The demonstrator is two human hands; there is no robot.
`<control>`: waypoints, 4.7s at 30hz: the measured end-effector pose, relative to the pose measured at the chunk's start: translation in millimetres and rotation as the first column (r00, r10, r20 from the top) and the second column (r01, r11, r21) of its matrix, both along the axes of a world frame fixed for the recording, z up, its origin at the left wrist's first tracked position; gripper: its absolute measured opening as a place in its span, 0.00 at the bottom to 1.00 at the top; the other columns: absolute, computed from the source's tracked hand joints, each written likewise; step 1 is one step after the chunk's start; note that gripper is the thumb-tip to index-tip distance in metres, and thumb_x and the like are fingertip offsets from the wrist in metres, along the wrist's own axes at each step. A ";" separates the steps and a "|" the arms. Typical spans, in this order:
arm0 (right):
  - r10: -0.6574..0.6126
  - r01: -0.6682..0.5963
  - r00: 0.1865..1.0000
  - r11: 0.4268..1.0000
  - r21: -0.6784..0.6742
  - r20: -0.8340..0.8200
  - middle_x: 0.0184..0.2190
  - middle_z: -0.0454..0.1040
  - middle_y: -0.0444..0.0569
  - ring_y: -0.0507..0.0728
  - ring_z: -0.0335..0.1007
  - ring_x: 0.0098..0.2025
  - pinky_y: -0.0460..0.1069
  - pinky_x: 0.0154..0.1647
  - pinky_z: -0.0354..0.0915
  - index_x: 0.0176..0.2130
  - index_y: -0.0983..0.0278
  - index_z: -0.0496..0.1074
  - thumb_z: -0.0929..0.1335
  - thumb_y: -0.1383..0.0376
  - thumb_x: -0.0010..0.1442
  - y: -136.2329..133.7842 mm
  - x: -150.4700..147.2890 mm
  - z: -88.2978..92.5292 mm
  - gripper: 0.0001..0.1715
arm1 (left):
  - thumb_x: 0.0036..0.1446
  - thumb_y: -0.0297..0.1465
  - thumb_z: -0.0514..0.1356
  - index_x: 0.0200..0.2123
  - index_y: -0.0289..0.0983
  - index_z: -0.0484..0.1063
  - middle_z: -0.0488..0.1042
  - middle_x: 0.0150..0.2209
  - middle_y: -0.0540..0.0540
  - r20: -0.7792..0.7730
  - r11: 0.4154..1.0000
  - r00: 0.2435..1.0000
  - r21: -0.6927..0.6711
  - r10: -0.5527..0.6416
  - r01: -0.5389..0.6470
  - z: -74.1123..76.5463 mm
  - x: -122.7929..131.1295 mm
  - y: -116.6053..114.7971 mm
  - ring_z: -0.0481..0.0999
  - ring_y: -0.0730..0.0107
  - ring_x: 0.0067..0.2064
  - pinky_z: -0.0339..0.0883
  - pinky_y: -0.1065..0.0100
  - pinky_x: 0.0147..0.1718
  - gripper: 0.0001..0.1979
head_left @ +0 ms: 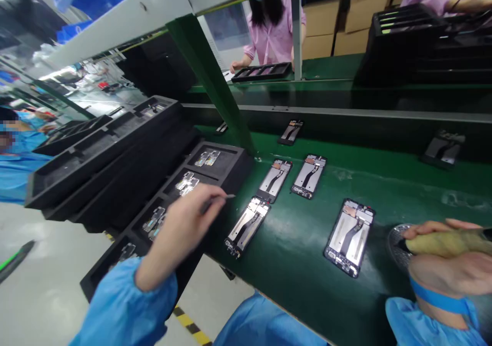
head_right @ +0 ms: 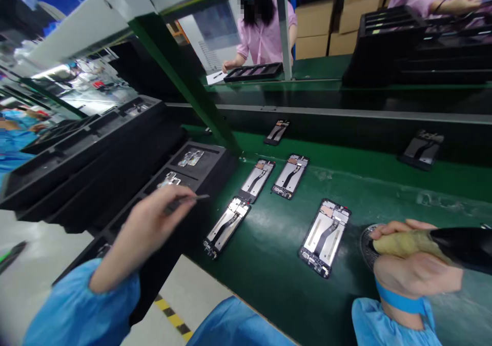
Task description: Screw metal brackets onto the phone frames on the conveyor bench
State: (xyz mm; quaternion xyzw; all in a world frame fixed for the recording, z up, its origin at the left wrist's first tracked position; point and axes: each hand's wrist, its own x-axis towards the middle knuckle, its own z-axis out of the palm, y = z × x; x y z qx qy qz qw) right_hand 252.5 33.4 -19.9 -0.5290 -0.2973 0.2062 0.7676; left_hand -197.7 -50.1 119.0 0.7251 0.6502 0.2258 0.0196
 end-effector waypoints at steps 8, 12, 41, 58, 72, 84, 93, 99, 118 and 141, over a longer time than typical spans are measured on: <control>0.032 -0.056 0.990 0.982 0.179 0.134 0.18 0.70 0.45 0.59 0.66 0.16 0.56 0.19 0.67 0.37 0.61 0.73 0.66 0.30 0.59 -2.7 -10.9 15.9 0.38 | 0.72 0.19 0.53 0.48 0.41 0.76 0.78 0.63 0.42 0.132 0.891 0.895 -0.115 -0.426 0.440 -117.5 124.9 -8.2 0.80 0.59 0.60 0.80 0.55 0.58 0.15; 0.012 -0.040 0.990 0.980 0.193 0.142 0.19 0.71 0.45 0.59 0.68 0.16 0.55 0.18 0.68 0.38 0.62 0.74 0.66 0.31 0.61 -2.2 -13.4 15.0 0.38 | 0.67 0.15 0.49 0.54 0.40 0.75 0.72 0.71 0.40 0.139 0.864 0.880 -0.171 -0.454 0.473 -121.6 111.1 -2.6 0.73 0.56 0.71 0.76 0.48 0.66 0.22; 0.038 -0.065 0.987 0.983 0.172 0.155 0.20 0.71 0.44 0.59 0.67 0.17 0.56 0.19 0.67 0.40 0.61 0.74 0.66 0.30 0.62 -6.4 -13.6 19.8 0.37 | 0.77 0.31 0.63 0.61 0.41 0.76 0.78 0.61 0.42 -0.056 0.771 0.770 -0.003 -0.636 0.636 -131.5 222.8 127.3 0.76 0.55 0.59 0.73 0.55 0.55 0.13; 0.015 -0.038 0.990 0.986 0.161 0.140 0.20 0.71 0.45 0.59 0.67 0.17 0.56 0.18 0.67 0.39 0.59 0.75 0.66 0.29 0.61 -6.3 -15.2 20.0 0.38 | 0.78 0.36 0.62 0.60 0.47 0.81 0.76 0.62 0.42 0.020 0.748 0.752 -0.089 -0.658 0.657 -139.4 226.3 126.7 0.74 0.55 0.62 0.72 0.53 0.59 0.13; 0.047 -0.072 0.985 0.985 0.154 0.164 0.19 0.68 0.42 0.57 0.65 0.16 0.53 0.16 0.65 0.39 0.60 0.71 0.63 0.28 0.62 -2.0 -13.2 20.7 0.40 | 0.80 0.37 0.58 0.60 0.44 0.81 0.77 0.62 0.40 0.066 0.658 0.661 -0.073 -0.747 0.750 -139.4 218.1 84.6 0.76 0.55 0.61 0.70 0.52 0.61 0.14; 0.117 -0.150 0.974 0.974 0.170 0.192 0.19 0.68 0.39 0.57 0.65 0.15 0.53 0.17 0.66 0.45 0.58 0.73 0.59 0.27 0.65 -5.9 -30.2 21.3 0.41 | 0.77 0.34 0.62 0.60 0.43 0.81 0.76 0.61 0.41 0.119 0.648 0.651 -0.068 -0.749 0.758 -134.8 218.4 80.0 0.75 0.53 0.61 0.69 0.51 0.60 0.13; 0.171 -0.197 0.970 0.971 0.139 0.175 0.21 0.69 0.41 0.56 0.64 0.16 0.53 0.17 0.64 0.44 0.57 0.73 0.61 0.28 0.64 -6.2 -30.5 17.2 0.39 | 0.77 0.34 0.63 0.59 0.43 0.81 0.77 0.60 0.42 0.114 0.652 0.653 -0.049 -0.749 0.756 -136.1 219.4 79.4 0.75 0.53 0.61 0.70 0.52 0.59 0.12; 0.173 -0.203 0.963 0.971 0.130 0.208 0.21 0.69 0.41 0.56 0.64 0.16 0.53 0.16 0.64 0.45 0.58 0.73 0.60 0.26 0.64 -5.9 -32.2 12.7 0.41 | 0.77 0.35 0.62 0.59 0.43 0.81 0.77 0.60 0.42 0.111 0.656 0.659 -0.064 -0.744 0.752 -135.4 220.7 79.0 0.75 0.54 0.60 0.69 0.52 0.59 0.13; 0.058 -0.065 0.992 0.997 0.052 0.110 0.19 0.67 0.40 0.57 0.64 0.16 0.54 0.17 0.64 0.39 0.57 0.71 0.59 0.24 0.61 0.0 -17.3 29.7 0.43 | 0.77 0.33 0.62 0.58 0.41 0.79 0.77 0.60 0.41 0.120 0.679 0.679 -0.048 -0.724 0.733 -139.8 222.7 74.7 0.77 0.53 0.57 0.74 0.51 0.57 0.12; 0.089 -0.095 0.989 0.994 0.051 0.121 0.19 0.68 0.40 0.57 0.64 0.15 0.54 0.16 0.64 0.39 0.58 0.71 0.62 0.24 0.58 0.4 -16.8 22.5 0.43 | 0.80 0.32 0.58 0.57 0.39 0.80 0.81 0.62 0.43 0.166 0.705 0.692 0.020 -0.702 0.709 -146.3 198.6 69.3 0.80 0.61 0.63 0.70 0.51 0.70 0.12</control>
